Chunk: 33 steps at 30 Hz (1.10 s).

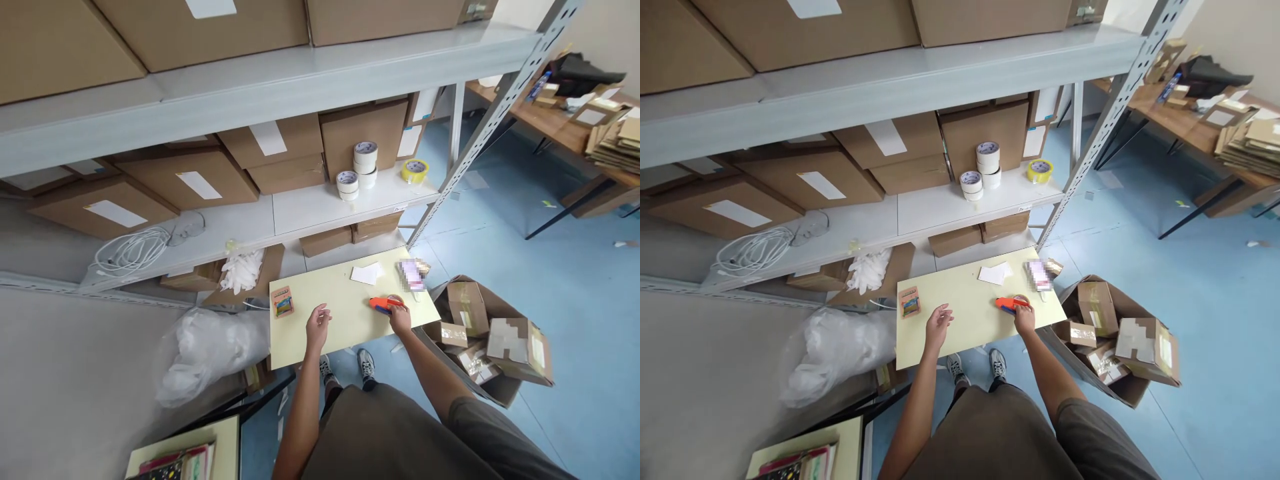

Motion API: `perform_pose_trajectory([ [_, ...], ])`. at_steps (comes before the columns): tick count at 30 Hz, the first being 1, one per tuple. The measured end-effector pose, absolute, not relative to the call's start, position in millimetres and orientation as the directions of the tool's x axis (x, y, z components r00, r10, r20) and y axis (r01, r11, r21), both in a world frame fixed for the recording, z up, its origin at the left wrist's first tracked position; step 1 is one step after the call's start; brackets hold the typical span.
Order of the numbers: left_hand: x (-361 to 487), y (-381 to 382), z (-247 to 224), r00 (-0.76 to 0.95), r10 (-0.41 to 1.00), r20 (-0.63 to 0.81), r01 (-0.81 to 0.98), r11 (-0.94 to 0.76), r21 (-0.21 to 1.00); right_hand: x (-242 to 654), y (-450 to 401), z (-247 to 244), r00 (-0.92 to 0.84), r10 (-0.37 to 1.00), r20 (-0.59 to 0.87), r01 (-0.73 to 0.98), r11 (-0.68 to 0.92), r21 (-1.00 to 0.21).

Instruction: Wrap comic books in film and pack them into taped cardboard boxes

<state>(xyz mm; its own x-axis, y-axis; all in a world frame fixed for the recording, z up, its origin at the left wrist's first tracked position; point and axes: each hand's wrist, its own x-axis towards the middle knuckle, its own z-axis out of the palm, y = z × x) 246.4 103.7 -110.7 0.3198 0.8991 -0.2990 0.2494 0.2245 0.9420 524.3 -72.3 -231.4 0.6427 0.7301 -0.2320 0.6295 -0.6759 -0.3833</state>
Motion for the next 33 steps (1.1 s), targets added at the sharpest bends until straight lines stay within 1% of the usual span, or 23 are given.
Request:
perform_pose_trajectory([
  [4, 255.6, 100.7, -108.3, 0.324, 0.897, -0.3, 0.273, 0.215, 0.938, 531.0, -79.4, -231.7, 0.626, 0.68, -0.383, 0.622, -0.731, -0.281],
  [8, 258.0, 104.7, -105.2, 0.344, 0.893, -0.29, 0.289, 0.193, 0.938, 538.4, -80.7, -227.8, 0.66, 0.605, -0.446, 0.589, -0.785, -0.194],
  [11, 252.6, 108.6, -104.6, 0.334, 0.899, -0.284, 0.293, 0.187, 0.938, 541.7, -79.8, -224.5, 0.667, 0.572, -0.478, 0.574, -0.803, -0.16],
  [13, 245.5, 109.5, -105.6, 0.317, 0.907, -0.278, 0.293, 0.185, 0.938, 538.8, -77.2, -222.1, 0.678, 0.564, -0.471, 0.57, -0.808, -0.148],
  [14, 240.9, 109.4, -106.4, 0.306, 0.912, -0.274, 0.294, 0.183, 0.938, 535.2, -74.9, -220.7, 0.697, 0.562, -0.445, 0.564, -0.813, -0.143],
  [16, 229.5, 108.6, -108.2, 0.274, 0.925, -0.262, 0.295, 0.179, 0.939, 523.4, -67.0, -217.1, 0.749, 0.564, -0.348, 0.548, -0.822, -0.153],
  [17, 222.8, 108.4, -109.1, 0.255, 0.932, -0.256, 0.294, 0.177, 0.939, 515.3, -60.9, -214.7, 0.76, 0.583, -0.287, 0.553, -0.812, -0.186],
  [19, 207.4, 109.1, -111.1, 0.215, 0.943, -0.253, 0.29, 0.186, 0.939, 494.8, -43.7, -208.3, 0.706, 0.689, -0.165, 0.627, -0.716, -0.306],
  [21, 189.5, 111.9, -113.3, 0.168, 0.953, -0.254, 0.276, 0.202, 0.94, 468.9, -19.5, -199.6, 0.572, 0.819, -0.052, 0.724, -0.533, -0.437],
  [23, 169.0, 116.1, -115.8, 0.111, 0.963, -0.245, 0.252, 0.211, 0.944, 437.5, 10.5, -189.0, 0.433, 0.901, 0.033, 0.777, -0.354, -0.521],
  [25, 144.2, 120.8, -118.0, 0.053, 0.971, -0.232, 0.221, 0.215, 0.951, 400.3, 43.4, -177.9, 0.322, 0.945, 0.057, 0.793, -0.236, -0.561],
  [28, 94.1, 127.7, -119.8, -0.031, 0.97, -0.239, 0.166, 0.241, 0.956, 333.0, 91.7, -163.9, 0.147, 0.987, 0.063, 0.805, -0.082, -0.587],
  [33, -27.2, 139.8, -123.3, -0.229, 0.938, -0.259, 0.112, 0.289, 0.951, 200.5, 157.3, -155.3, -0.079, 0.994, 0.082, 0.792, 0.112, -0.6],
])
